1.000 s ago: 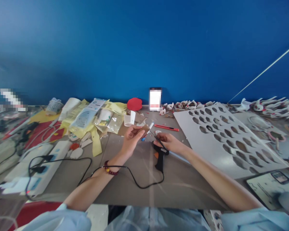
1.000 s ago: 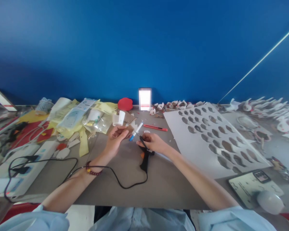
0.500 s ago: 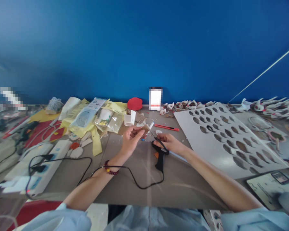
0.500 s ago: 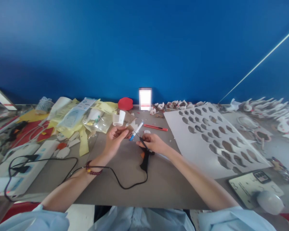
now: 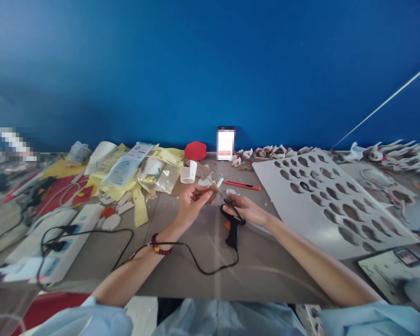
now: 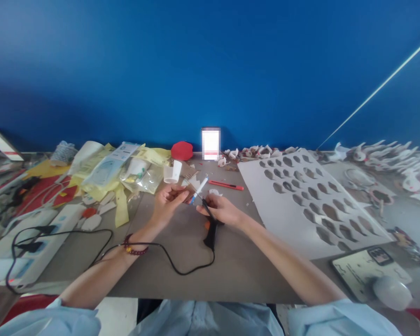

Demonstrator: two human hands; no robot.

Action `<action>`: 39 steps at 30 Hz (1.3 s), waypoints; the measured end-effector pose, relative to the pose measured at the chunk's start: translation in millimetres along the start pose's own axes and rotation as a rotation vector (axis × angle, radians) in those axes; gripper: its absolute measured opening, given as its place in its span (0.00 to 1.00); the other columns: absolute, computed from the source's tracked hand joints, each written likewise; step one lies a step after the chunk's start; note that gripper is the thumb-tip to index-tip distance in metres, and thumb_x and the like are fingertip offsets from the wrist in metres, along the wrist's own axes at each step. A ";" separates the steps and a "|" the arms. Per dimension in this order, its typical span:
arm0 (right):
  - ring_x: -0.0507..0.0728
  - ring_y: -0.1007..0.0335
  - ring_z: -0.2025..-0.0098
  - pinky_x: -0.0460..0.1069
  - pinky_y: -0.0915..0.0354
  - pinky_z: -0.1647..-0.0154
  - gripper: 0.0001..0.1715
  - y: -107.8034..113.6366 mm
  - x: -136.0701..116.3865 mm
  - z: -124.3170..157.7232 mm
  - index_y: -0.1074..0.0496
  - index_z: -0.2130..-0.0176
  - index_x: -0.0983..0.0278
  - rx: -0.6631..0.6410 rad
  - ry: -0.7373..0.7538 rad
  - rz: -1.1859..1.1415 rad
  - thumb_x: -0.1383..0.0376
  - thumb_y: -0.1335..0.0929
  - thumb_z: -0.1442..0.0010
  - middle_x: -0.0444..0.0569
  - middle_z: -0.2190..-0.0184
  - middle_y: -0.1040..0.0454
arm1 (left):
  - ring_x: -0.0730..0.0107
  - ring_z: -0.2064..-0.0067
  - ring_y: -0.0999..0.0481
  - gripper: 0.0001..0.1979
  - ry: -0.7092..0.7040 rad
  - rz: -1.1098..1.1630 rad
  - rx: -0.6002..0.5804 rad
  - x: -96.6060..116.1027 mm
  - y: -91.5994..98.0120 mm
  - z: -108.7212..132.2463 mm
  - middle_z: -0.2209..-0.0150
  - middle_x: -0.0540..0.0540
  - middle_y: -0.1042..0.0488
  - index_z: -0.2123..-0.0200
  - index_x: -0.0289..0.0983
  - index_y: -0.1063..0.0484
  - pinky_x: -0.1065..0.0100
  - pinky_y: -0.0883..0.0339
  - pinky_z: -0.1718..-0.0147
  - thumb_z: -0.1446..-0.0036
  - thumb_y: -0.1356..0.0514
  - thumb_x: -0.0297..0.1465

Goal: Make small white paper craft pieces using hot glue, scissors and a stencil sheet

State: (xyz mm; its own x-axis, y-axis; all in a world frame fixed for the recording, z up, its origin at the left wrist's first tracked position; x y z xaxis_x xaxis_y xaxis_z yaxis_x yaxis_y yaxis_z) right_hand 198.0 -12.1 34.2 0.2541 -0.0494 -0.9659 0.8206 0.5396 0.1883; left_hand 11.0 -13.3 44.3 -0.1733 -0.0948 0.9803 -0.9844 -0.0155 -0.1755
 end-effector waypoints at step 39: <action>0.48 0.51 0.77 0.45 0.52 0.78 0.25 -1.0 -1.2 2.4 0.40 0.74 0.64 0.000 -0.003 0.082 0.45 0.32 0.49 0.40 0.79 0.46 | 0.67 0.74 0.22 0.16 0.048 0.010 -0.034 -7.4 1.1 0.3 0.73 0.46 0.21 0.68 0.33 0.27 0.67 0.25 0.72 0.59 0.30 0.36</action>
State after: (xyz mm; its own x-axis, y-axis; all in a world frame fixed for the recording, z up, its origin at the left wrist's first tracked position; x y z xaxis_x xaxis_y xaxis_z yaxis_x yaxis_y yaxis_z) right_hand 198.2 -14.6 35.6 0.3223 -0.0073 -0.9466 0.7968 0.5420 0.2671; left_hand 11.2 -12.9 36.8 -0.1839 -0.0473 0.9818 -0.9829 0.0193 -0.1832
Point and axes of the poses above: each hand's wrist, its own z-axis away from the middle knuckle, its own y-axis out of the back of the hand, x = y × z, the point moved 1 cm from there along -z, towards the middle knuckle
